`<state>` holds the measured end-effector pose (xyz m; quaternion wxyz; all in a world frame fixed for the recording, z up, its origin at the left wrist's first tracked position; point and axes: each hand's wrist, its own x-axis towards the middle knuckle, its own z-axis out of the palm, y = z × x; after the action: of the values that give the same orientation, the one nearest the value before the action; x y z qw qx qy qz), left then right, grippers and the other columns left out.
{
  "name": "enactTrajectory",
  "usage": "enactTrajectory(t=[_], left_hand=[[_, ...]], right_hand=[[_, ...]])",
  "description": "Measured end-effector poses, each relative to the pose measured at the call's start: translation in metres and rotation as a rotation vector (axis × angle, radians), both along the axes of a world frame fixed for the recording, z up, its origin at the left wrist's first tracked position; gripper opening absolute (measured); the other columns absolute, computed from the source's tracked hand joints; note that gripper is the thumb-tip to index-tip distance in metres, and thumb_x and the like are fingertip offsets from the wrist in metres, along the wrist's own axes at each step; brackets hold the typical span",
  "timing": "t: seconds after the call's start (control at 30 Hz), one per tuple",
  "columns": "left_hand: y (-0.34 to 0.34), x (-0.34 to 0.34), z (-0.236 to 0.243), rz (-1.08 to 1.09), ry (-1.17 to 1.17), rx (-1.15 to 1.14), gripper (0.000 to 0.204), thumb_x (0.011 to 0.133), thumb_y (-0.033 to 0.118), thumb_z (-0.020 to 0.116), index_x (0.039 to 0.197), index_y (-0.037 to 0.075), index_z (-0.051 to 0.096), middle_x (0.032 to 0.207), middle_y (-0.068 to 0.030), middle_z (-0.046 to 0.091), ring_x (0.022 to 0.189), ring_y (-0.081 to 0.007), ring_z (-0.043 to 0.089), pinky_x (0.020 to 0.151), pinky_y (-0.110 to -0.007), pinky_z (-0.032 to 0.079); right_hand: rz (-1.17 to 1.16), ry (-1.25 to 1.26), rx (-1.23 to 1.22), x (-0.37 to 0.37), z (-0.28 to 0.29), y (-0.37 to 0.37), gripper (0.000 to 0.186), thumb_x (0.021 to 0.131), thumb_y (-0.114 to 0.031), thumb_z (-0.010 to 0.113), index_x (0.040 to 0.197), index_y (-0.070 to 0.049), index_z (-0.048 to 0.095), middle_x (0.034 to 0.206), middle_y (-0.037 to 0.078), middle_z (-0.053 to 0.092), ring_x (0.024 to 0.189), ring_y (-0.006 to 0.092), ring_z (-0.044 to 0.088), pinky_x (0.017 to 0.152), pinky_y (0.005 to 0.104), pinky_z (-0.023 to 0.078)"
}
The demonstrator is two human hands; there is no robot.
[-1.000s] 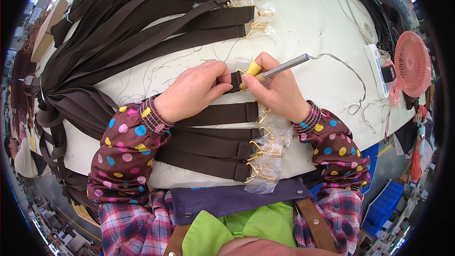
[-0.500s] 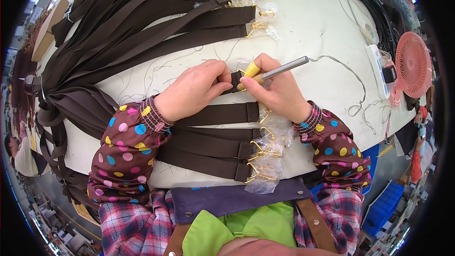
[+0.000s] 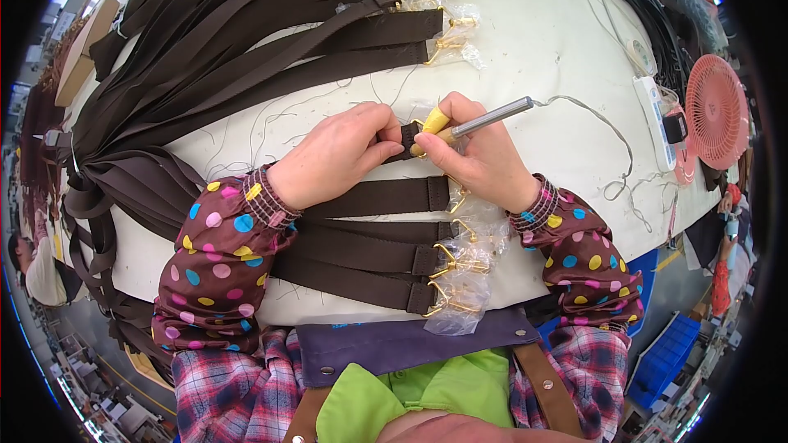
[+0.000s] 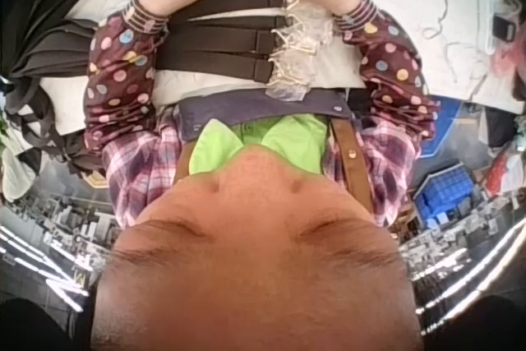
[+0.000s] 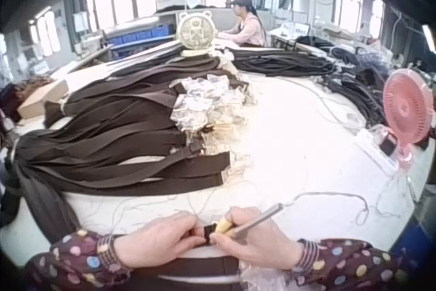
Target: Marking or heat-sealing parts of leather straps using a hand tool.
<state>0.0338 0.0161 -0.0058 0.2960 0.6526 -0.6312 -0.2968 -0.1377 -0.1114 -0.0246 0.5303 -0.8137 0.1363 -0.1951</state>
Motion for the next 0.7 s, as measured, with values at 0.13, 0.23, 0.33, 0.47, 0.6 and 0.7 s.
enactTrajectory(t=[0.13, 0.23, 0.33, 0.47, 0.6, 0.7], left_hand=[[0.0000, 0.0011, -0.0031, 0.011, 0.022, -0.018, 0.012, 0.087, 0.009, 0.063, 0.090, 0.001, 0.054, 0.080, -0.0107, 0.056, 0.067, -0.0220, 0.055, 0.065, -0.033, 0.046], [-0.0009, 0.0015, -0.0035, 0.018, 0.033, -0.016, 0.012, 0.088, 0.009, 0.062, 0.090, 0.002, 0.053, 0.078, -0.0085, 0.056, 0.066, -0.0187, 0.055, 0.061, -0.030, 0.046], [-0.0008, 0.0027, -0.0074, 0.109, 0.035, -0.066, 0.011, 0.091, 0.010, 0.059, 0.092, 0.003, 0.052, 0.077, -0.0044, 0.054, 0.065, -0.0123, 0.054, 0.055, -0.026, 0.046], [-0.0028, -0.0014, -0.0010, 0.200, 0.184, 0.083, 0.010, 0.094, 0.012, 0.057, 0.094, 0.004, 0.050, 0.077, -0.0011, 0.053, 0.065, -0.0071, 0.052, 0.050, -0.021, 0.045], [-0.0048, -0.0042, -0.0022, 0.277, 0.278, 0.108, 0.013, 0.093, 0.012, 0.056, 0.092, 0.001, 0.049, 0.076, -0.0071, 0.057, 0.059, -0.0145, 0.056, 0.049, -0.029, 0.047], [-0.0055, -0.0056, -0.0010, 0.296, 0.291, 0.093, 0.013, 0.094, 0.012, 0.056, 0.092, 0.001, 0.048, 0.075, -0.0062, 0.057, 0.059, -0.0128, 0.056, 0.047, -0.027, 0.047]], right_hand=[[-0.002, -0.010, -0.003, 0.0008, 0.0009, 0.0003, 0.024, 0.085, -0.018, 0.069, 0.084, -0.002, 0.050, 0.068, 0.007, 0.059, 0.059, 0.0126, 0.055, 0.053, 0.0265, 0.044], [-0.002, 0.000, -0.010, 0.0007, 0.0010, 0.0006, 0.023, 0.086, -0.017, 0.068, 0.084, -0.002, 0.050, 0.069, 0.007, 0.059, 0.059, 0.0121, 0.055, 0.053, 0.0262, 0.044], [-0.043, -0.109, 0.068, 0.0025, 0.0001, 0.0012, 0.022, 0.087, -0.015, 0.067, 0.086, -0.001, 0.050, 0.069, 0.006, 0.060, 0.060, 0.0106, 0.054, 0.053, 0.0253, 0.043], [-0.103, -0.111, 0.015, 0.0048, 0.0007, -0.0020, 0.022, 0.088, -0.016, 0.067, 0.087, -0.001, 0.050, 0.069, 0.005, 0.057, 0.059, 0.0087, 0.051, 0.053, 0.0239, 0.042], [-0.118, -0.109, 0.033, 0.0068, -0.0033, -0.0029, 0.024, 0.088, -0.017, 0.067, 0.087, -0.001, 0.050, 0.068, 0.004, 0.055, 0.057, 0.0082, 0.049, 0.052, 0.0238, 0.041], [-0.126, -0.095, 0.033, 0.0075, -0.0040, -0.0025, 0.024, 0.088, -0.018, 0.067, 0.087, -0.001, 0.050, 0.067, 0.004, 0.055, 0.056, 0.0082, 0.048, 0.051, 0.0242, 0.040]])
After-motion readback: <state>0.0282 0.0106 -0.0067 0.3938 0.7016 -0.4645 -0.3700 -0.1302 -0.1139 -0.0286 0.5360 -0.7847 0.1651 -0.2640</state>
